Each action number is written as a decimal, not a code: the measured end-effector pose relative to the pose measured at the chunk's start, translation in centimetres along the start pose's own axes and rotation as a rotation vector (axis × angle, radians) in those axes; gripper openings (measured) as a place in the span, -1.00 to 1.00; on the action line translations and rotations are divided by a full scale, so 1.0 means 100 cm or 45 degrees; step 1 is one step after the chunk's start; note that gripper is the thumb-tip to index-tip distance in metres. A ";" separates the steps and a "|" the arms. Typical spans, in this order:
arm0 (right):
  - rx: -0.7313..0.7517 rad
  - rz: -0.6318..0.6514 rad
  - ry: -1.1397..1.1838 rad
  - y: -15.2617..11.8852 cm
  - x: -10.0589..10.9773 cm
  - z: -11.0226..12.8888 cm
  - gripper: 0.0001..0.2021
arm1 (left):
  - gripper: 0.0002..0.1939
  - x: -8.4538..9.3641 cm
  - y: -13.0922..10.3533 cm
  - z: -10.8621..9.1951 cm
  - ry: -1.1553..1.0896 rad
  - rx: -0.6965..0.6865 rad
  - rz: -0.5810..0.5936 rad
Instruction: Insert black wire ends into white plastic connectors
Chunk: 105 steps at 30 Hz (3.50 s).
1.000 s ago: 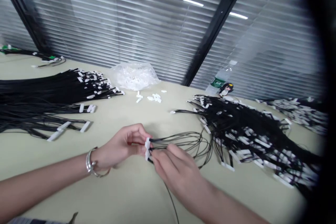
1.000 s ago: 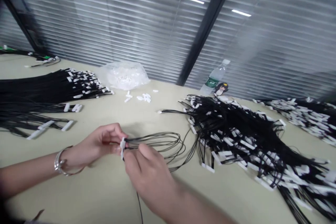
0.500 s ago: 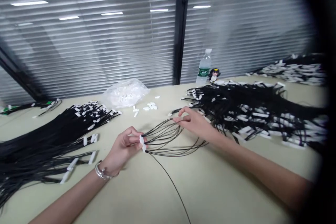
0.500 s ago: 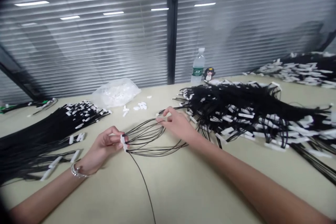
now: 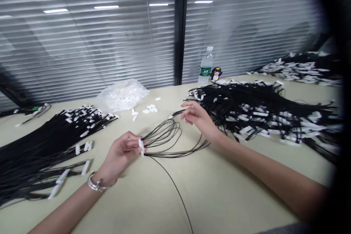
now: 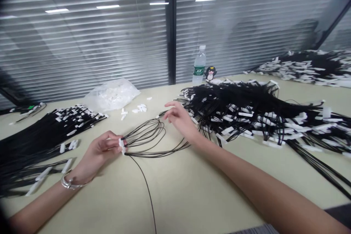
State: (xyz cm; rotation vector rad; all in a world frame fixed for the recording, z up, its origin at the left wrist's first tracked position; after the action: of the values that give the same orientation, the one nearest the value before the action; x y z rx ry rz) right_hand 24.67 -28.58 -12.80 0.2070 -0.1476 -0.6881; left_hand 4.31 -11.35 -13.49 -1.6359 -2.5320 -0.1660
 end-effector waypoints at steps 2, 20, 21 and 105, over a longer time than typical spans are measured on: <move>0.300 0.124 -0.258 -0.012 -0.014 0.017 -0.71 | -0.80 0.000 0.000 0.000 0.003 0.002 0.000; 1.131 0.485 -0.604 -0.077 -0.071 0.059 -0.79 | -0.77 -0.008 -0.009 -0.005 -0.488 -0.032 0.136; 0.936 0.283 -0.412 -0.064 -0.057 0.055 -0.78 | -0.77 -0.007 -0.008 -0.005 -0.491 -0.033 0.123; 1.488 0.268 -1.618 -0.087 -0.084 0.045 -0.89 | -0.75 -0.037 -0.033 -0.012 -0.382 0.164 0.187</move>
State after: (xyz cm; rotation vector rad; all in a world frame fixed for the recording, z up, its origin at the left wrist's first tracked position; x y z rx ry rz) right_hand 12.01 -30.33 -11.06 0.8317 -1.7816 -0.3567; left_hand 2.84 -16.23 -12.98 -1.9089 -2.5454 0.2710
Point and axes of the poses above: each hand's wrist, its own y-axis towards the middle knuckle, its own x-axis out of the back of the hand, z = x × y, the point moved 3 cm from there along y, towards the middle knuckle, and after that the axes turned 1 degree about y, right-handed, at the moved point
